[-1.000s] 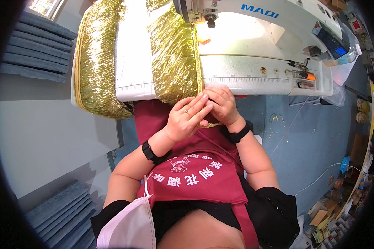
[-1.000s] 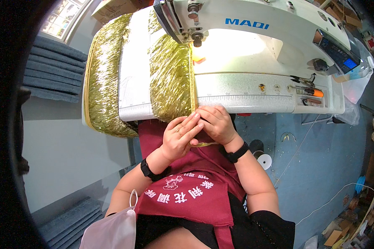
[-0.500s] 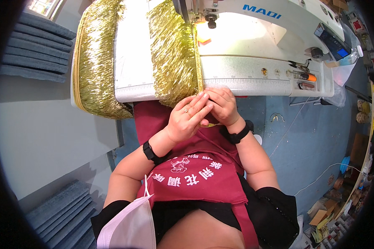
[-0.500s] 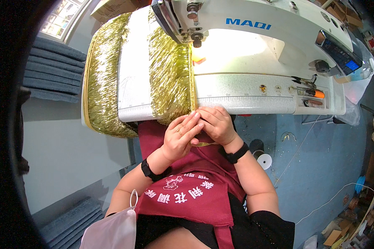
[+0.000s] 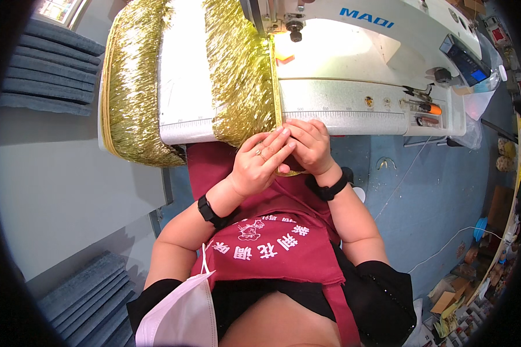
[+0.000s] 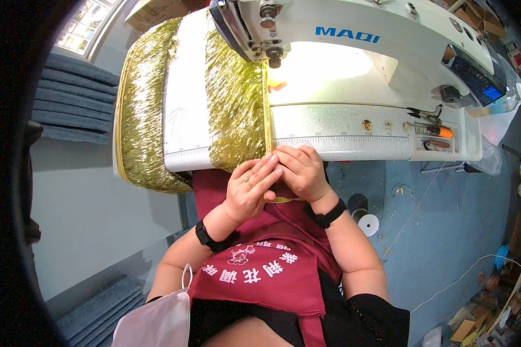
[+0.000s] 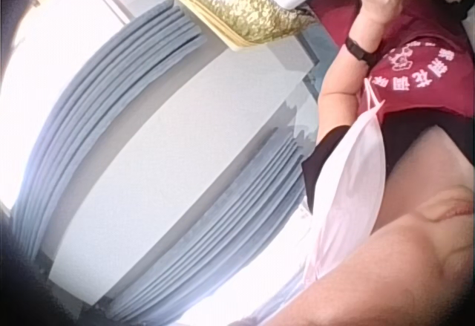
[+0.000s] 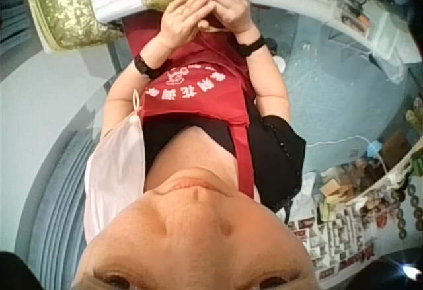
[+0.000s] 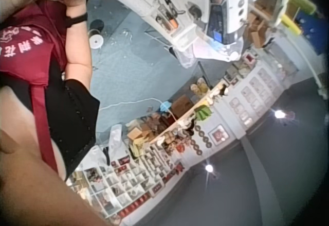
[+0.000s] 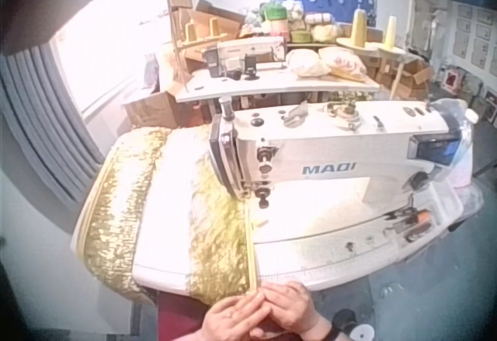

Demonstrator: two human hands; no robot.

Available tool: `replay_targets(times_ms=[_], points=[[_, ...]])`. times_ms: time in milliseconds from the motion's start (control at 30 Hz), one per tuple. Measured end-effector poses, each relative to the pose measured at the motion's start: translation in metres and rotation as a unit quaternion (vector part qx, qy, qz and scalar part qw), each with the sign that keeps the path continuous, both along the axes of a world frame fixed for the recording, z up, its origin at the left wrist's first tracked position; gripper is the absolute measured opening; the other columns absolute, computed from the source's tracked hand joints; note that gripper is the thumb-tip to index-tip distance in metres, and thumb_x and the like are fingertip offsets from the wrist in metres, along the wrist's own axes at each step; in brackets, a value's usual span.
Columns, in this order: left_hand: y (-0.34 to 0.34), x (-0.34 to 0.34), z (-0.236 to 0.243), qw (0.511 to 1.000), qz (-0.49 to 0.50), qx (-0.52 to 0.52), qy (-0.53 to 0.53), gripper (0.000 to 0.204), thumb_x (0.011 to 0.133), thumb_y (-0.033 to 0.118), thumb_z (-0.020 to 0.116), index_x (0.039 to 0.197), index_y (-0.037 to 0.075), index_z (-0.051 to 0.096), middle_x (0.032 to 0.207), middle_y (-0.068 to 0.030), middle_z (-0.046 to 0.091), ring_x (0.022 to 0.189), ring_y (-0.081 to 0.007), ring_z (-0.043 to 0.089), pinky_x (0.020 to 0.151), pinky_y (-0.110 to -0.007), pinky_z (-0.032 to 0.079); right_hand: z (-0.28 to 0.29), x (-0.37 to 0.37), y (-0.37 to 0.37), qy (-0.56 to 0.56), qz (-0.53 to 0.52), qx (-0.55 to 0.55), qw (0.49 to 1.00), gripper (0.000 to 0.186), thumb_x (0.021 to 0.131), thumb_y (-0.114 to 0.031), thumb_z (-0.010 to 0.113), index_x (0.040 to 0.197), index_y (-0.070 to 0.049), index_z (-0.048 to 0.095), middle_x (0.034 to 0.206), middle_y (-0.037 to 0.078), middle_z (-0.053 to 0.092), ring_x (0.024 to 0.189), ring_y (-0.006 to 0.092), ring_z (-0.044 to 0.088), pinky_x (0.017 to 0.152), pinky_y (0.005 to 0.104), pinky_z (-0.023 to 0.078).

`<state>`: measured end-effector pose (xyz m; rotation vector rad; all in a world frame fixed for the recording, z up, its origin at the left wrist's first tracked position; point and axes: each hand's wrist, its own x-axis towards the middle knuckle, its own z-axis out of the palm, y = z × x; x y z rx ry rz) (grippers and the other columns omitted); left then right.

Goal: The person sews a gold tinsel-like fabric using a sewing machine. They guide the material under the needle, trim excess threads with scissors, and adjust the fabric repeatedly to continue stitching.

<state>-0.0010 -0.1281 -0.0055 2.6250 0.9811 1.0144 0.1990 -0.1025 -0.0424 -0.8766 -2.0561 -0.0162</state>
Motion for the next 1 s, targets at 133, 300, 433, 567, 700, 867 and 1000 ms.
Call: replay_targets(times_ms=[133,300,433,567,700,867,1000], points=[[0.002,0.0,-0.001,1.0,0.003,0.005,0.003,0.047,0.108,0.038,0.051,0.134,0.003,0.065,0.141,-0.0206,0.064,0.128,-0.032,0.065,0.106,-0.043,0.048,0.0,0.0,0.001,-0.004,-0.006,-0.005,1.0,0.015,0.091,-0.019,0.064,0.101,-0.01,0.071,0.115,0.003,0.073,0.114,0.0198,0.068,0.096,0.0385,0.048],[0.005,-0.001,-0.002,1.0,0.005,0.008,0.008,0.047,0.107,0.039,0.051,0.134,0.003,0.065,0.141,-0.0198,0.064,0.128,-0.0314,0.065,0.106,-0.043,0.048,0.001,-0.002,0.002,-0.014,-0.017,-0.004,1.0,0.017,0.091,-0.019,0.063,0.102,-0.009,0.072,0.115,0.002,0.074,0.114,0.0195,0.068,0.095,0.0386,0.048],[0.007,-0.002,-0.002,1.0,0.006,0.007,0.009,0.048,0.107,0.04,0.051,0.134,0.002,0.065,0.141,-0.0193,0.064,0.129,-0.0312,0.064,0.106,-0.043,0.048,0.002,-0.004,0.004,-0.017,-0.023,-0.001,1.0,0.018,0.091,-0.019,0.063,0.103,-0.009,0.072,0.114,0.002,0.074,0.114,0.0193,0.068,0.094,0.0386,0.048],[0.01,-0.003,-0.003,1.0,0.008,0.008,0.007,0.049,0.107,0.04,0.051,0.135,0.002,0.065,0.141,-0.0191,0.064,0.129,-0.0313,0.064,0.106,-0.043,0.048,0.005,-0.006,0.006,-0.024,-0.034,-0.005,0.999,0.018,0.091,-0.019,0.062,0.103,-0.009,0.073,0.114,0.002,0.075,0.114,0.019,0.068,0.093,0.0387,0.047],[0.013,-0.002,-0.003,1.0,0.007,0.007,0.003,0.048,0.107,0.04,0.051,0.135,0.003,0.065,0.141,-0.0191,0.064,0.129,-0.0316,0.064,0.106,-0.043,0.047,0.008,-0.007,0.007,-0.029,-0.046,-0.003,0.999,0.018,0.091,-0.02,0.063,0.101,-0.009,0.073,0.115,0.002,0.075,0.114,0.0187,0.068,0.093,0.0386,0.047],[0.021,-0.002,-0.001,1.0,0.017,0.01,0.009,0.047,0.107,0.039,0.051,0.136,0.003,0.065,0.142,-0.0177,0.064,0.129,-0.0307,0.064,0.107,-0.043,0.047,0.013,-0.012,0.01,-0.038,-0.067,-0.015,0.997,0.018,0.09,-0.018,0.065,0.101,-0.008,0.074,0.116,0.002,0.074,0.114,0.0183,0.067,0.093,0.0386,0.047],[0.03,-0.002,0.0,1.0,0.024,0.002,0.007,0.046,0.106,0.037,0.053,0.138,0.005,0.063,0.145,-0.0164,0.062,0.129,-0.0295,0.064,0.107,-0.044,0.046,0.018,-0.016,0.015,-0.044,-0.09,-0.032,0.994,0.017,0.088,-0.016,0.067,0.101,-0.007,0.073,0.115,0.002,0.073,0.113,0.0182,0.066,0.093,0.0389,0.046]])
